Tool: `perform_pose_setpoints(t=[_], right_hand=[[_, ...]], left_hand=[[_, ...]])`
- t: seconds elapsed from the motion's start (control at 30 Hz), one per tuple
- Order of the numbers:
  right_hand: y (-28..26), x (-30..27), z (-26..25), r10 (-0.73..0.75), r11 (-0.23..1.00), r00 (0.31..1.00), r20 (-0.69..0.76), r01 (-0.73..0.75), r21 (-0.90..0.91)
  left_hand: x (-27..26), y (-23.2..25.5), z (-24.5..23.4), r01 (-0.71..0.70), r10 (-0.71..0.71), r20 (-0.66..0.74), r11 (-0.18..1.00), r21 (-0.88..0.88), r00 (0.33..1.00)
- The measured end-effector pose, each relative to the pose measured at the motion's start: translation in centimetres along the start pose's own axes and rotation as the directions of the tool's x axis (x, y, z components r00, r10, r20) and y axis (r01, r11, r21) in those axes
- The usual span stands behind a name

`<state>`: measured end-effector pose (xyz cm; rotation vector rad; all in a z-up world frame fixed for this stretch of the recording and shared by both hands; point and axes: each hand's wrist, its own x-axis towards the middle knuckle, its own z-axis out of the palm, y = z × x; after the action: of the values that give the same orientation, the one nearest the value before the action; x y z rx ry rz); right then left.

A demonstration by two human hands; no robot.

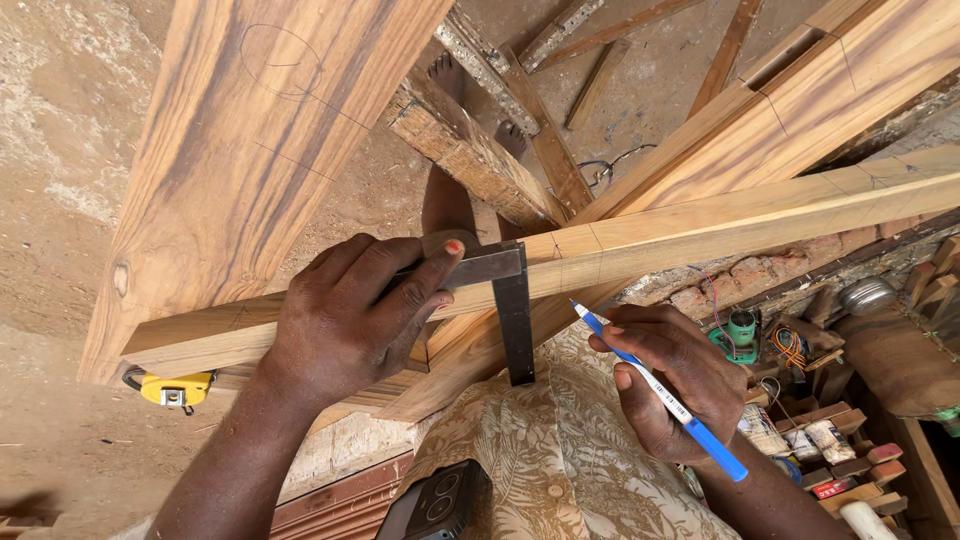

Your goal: The person uses a try square and a blue marker to draw straight lines on a wooden plank. They then use a green circular saw to cut the plank along the marked lines. The person repeats this process, measuring and cutting the wood into smaller pieces.

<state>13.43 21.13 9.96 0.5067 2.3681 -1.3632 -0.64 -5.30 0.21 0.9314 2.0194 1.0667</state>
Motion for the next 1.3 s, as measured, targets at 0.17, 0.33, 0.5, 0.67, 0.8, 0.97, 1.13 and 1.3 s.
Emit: perform_pose_setpoints(t=[0.17,0.33,0.5,0.67,0.8,0.97,1.13,1.3], right_hand=[[0.0,0.4,0.6,-0.022,1.000,1.000,0.011,0.022,0.010],[0.2,0.8,1.4,-0.085,0.996,0.996,-0.015,0.085,-0.011],[0.3,1.1,2.2,-0.090,0.996,0.995,-0.032,0.089,-0.030],[0.3,1.2,2.7,-0.080,0.997,0.997,-0.017,0.079,-0.019],[0.3,1.3,3.0,-0.092,0.996,0.995,-0.036,0.092,-0.002],[0.3,1.5,3.3,-0.109,0.994,0.993,-0.036,0.109,-0.005],[0.3,1.7,3.5,-0.136,0.991,0.990,-0.029,0.136,-0.015],[0.3,1.6,3.7,-0.166,0.979,0.986,0.018,0.167,-0.118]], left_hand=[[-0.4,-0.1,-0.3,-0.003,0.003,-0.018,1.000,0.016,1.000],[-0.2,-0.2,-0.3,-0.024,0.025,-0.026,1.000,0.004,0.999],[-0.3,-0.2,0.2,-0.042,0.044,-0.033,0.998,0.056,0.999],[-0.5,-0.3,0.4,-0.032,0.033,-0.011,0.998,0.048,0.999],[-0.4,-0.2,0.3,-0.042,0.043,-0.011,0.997,0.068,0.999],[-0.4,-0.1,0.3,-0.038,0.039,-0.007,0.996,0.077,0.999],[-0.5,-0.3,0.3,-0.039,0.040,-0.002,0.997,0.063,0.999],[-0.6,-0.3,0.4,-0.036,0.036,0.011,0.996,0.087,0.999]])
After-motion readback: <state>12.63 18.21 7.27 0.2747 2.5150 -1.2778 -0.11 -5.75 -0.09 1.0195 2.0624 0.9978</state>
